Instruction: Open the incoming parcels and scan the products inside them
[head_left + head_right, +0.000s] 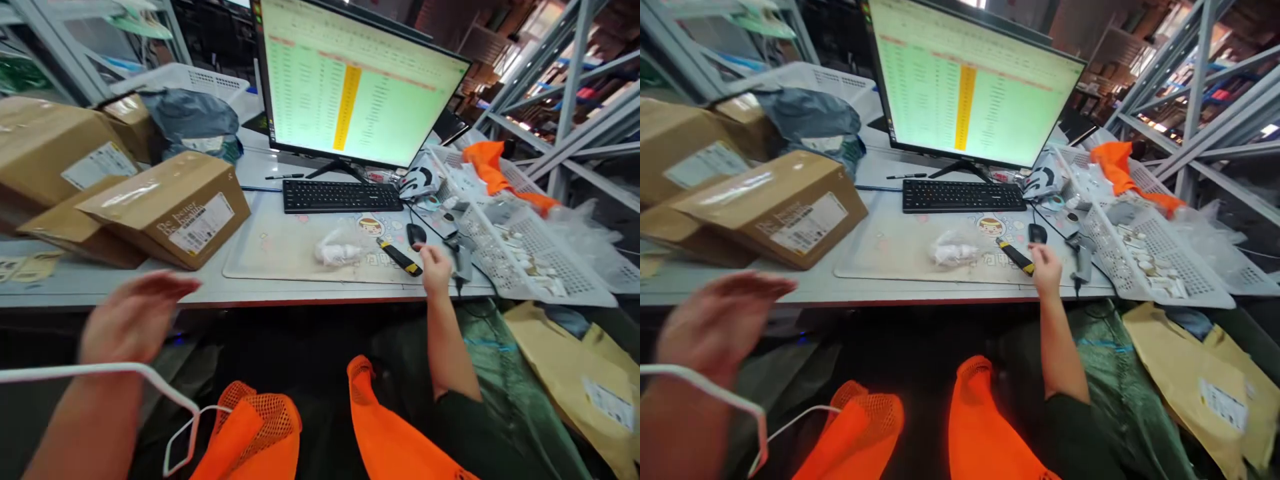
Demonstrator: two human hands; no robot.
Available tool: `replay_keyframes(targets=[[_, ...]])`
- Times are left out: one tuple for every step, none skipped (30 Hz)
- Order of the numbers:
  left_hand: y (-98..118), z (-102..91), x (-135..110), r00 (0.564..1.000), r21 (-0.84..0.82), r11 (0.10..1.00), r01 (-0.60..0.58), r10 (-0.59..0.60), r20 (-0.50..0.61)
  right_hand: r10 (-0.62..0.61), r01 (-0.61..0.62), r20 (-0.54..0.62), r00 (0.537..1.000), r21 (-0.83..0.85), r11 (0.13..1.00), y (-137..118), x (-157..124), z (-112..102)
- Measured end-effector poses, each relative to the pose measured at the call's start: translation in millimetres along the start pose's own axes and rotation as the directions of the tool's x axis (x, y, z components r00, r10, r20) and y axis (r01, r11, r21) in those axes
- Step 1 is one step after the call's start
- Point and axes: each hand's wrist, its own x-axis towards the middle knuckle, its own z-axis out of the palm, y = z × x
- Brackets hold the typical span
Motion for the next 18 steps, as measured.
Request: replay_keyframes(targets=[[-2.8,18.2,16.8,0.994,0.028,0.995,-0.094,0.092,0.053,-0.015,0.007,-0.07,0.997,-0.118,0.993,14.2,28.0,-5.4],[-5.6,41.2,38.1,0.977,0.09,0.985,-0.147,0.131,0.168,-0.029,0.011,-0.076,0.997,-0.229,0.973,28.4,53.2,-7.5],[-8.9,67.9,63.0,0.953,0.214,0.964,-0.16,0.094,0.289,-0.017,0.007,-0.03,0.999,-0.313,0.95,41.8,74.2,-6.6],[-12.9,96.4,89.6,0.938,0.393,0.894,-0.217,0.079,0.339,0.003,0.01,0.033,0.999,-0.377,0.926,53.6,89.9,-3.3],[-17.5,124.7,115.8,0.935,0.578,0.759,-0.299,0.111,0.338,0.024,0.018,0.094,0.995,-0.426,0.904,63.3,100.1,1.6],[-22.7,150.9,139.9,0.937,0.646,0.693,-0.322,0.135,0.322,0.039,0.03,0.14,0.989,-0.457,0.889,70.8,105.3,7.4],[-28.6,173.5,160.3,0.938,0.68,0.652,-0.336,0.169,0.302,0.038,0.045,0.163,0.986,-0.476,0.878,76.4,106.3,13.5],[-35.2,191.6,176.5,0.939,0.714,0.609,-0.344,0.207,0.276,0.023,0.063,0.168,0.985,-0.486,0.872,80.7,104.4,19.3],[-42.6,205.0,188.4,0.937,0.739,0.577,-0.347,0.24,0.253,0.0,0.082,0.165,0.986,-0.489,0.868,84.2,100.8,24.5],[-50.6,213.8,196.5,0.936,0.76,0.551,-0.344,0.267,0.23,-0.024,0.101,0.163,0.986,-0.487,0.868,87.6,96.8,28.5],[-58.9,218.7,201.7,0.934,0.779,0.528,-0.339,0.287,0.212,-0.044,0.12,0.164,0.985,-0.486,0.866,91.2,93.4,31.5],[-67.2,220.5,204.8,0.934,0.794,0.509,-0.331,0.296,0.199,-0.061,0.136,0.166,0.984,-0.491,0.86,95.1,91.1,33.4],[-74.9,220.0,206.6,0.935,0.806,0.496,-0.323,0.298,0.192,-0.077,0.151,0.165,0.983,-0.502,0.852,99.4,90.3,34.4],[-81.4,218.0,208.1,0.937,0.817,0.482,-0.317,0.294,0.19,-0.095,0.167,0.164,0.982,-0.514,0.842,103.9,90.9,35.0],[-86.6,215.1,209.6,0.939,0.829,0.465,-0.311,0.286,0.192,-0.115,0.185,0.164,0.98,-0.525,0.831,108.6,92.5,35.5],[-90.2,212.2,211.5,0.942,0.842,0.446,-0.304,0.274,0.195,-0.137,0.206,0.166,0.976,-0.532,0.821,113.3,94.7,35.9],[-92.4,209.5,213.6,0.945,0.855,0.426,-0.296,0.259,0.198,-0.158,0.227,0.173,0.972,-0.532,0.815,117.7,96.9,36.3],[-93.3,207.6,215.7,0.949,0.867,0.406,-0.288,0.244,0.202,-0.177,0.248,0.183,0.967,-0.524,0.814,121.7,98.8,36.7]])
